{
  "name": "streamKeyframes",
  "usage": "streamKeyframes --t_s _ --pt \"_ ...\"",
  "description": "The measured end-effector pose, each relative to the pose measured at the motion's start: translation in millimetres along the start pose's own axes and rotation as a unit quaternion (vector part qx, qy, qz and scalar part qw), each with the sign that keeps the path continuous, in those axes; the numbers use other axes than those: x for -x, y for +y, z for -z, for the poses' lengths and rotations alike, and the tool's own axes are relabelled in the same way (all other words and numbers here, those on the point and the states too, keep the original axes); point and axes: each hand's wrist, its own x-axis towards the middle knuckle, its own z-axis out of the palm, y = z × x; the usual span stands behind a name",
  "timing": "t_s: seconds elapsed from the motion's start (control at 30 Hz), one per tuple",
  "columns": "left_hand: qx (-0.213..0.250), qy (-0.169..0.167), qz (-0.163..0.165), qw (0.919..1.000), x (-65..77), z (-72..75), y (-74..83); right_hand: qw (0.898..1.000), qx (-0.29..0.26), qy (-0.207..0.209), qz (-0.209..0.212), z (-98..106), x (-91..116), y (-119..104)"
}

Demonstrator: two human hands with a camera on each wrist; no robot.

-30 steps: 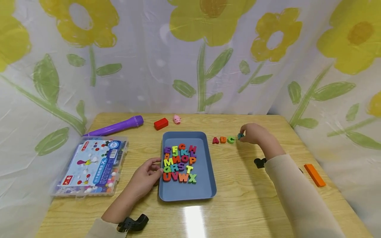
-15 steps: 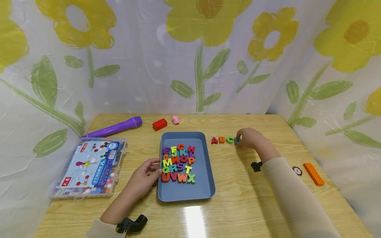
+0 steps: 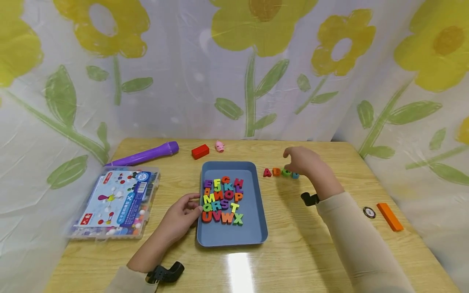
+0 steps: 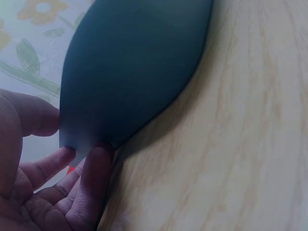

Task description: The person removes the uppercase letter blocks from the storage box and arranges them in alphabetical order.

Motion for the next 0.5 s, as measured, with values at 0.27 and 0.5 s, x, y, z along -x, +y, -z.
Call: streamKeyframes --t_s 0.27,0.5 --pt "0.006 -0.001 0.001 1.0000 0.4 1.7 -0.1 0.989 -0.023 0.033 0.144 13 -16 -108" --pt "0.012 -0.001 0.004 0.9999 -0.2 1.0 -0.8 0.981 0.000 -0.030 0.191 -16 -40 -176"
